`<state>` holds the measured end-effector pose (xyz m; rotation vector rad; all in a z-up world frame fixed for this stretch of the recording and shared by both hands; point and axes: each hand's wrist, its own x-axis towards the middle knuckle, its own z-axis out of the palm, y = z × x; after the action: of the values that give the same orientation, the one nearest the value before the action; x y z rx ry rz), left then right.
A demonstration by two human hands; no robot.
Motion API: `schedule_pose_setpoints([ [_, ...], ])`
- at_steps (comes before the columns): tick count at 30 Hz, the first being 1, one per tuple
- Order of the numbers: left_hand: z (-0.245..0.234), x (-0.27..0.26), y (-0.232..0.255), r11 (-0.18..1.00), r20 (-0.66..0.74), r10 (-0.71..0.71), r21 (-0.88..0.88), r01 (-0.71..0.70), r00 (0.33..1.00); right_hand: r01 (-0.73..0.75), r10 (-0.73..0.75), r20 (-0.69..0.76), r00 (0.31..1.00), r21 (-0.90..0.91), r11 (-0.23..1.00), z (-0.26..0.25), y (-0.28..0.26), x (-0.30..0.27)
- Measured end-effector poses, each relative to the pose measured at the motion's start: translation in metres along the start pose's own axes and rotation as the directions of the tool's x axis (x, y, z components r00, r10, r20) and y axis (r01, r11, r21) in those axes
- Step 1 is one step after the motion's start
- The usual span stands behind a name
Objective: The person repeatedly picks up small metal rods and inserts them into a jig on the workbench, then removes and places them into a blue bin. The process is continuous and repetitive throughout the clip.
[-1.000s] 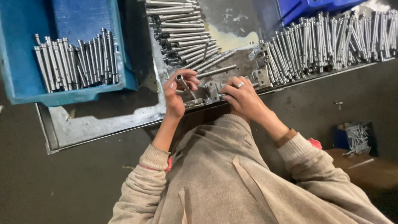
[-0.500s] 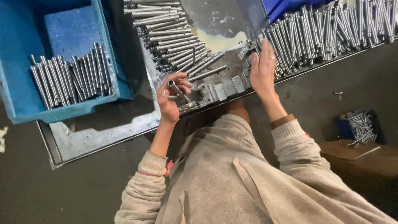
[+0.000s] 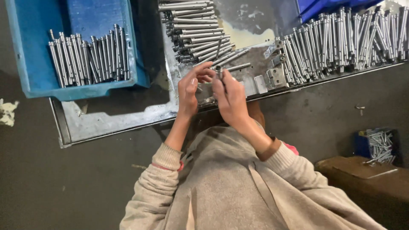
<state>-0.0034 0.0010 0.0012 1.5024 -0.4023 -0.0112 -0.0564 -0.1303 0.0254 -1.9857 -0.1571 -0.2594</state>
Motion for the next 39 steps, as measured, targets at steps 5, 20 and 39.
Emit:
schedule_pose_setpoints([
  [5,0.0,0.001,0.003,0.988,-0.133,-0.079,-0.142,0.06,0.988,-0.733,0.68,0.38,0.627,0.584,0.35,0.036,-0.02,-0.075],
  [20,-0.001,-0.001,0.002,0.987,-0.117,-0.043,-0.157,0.024,0.992,-0.752,0.559,0.626,0.544,0.659,-0.006,0.035,-0.011,-0.067],
  [39,0.001,0.002,0.01,0.986,-0.103,-0.03,-0.165,0.013,0.994,0.055,-0.071,-0.048,0.996,-0.285,0.957,-0.067,0.027,-0.039],
])
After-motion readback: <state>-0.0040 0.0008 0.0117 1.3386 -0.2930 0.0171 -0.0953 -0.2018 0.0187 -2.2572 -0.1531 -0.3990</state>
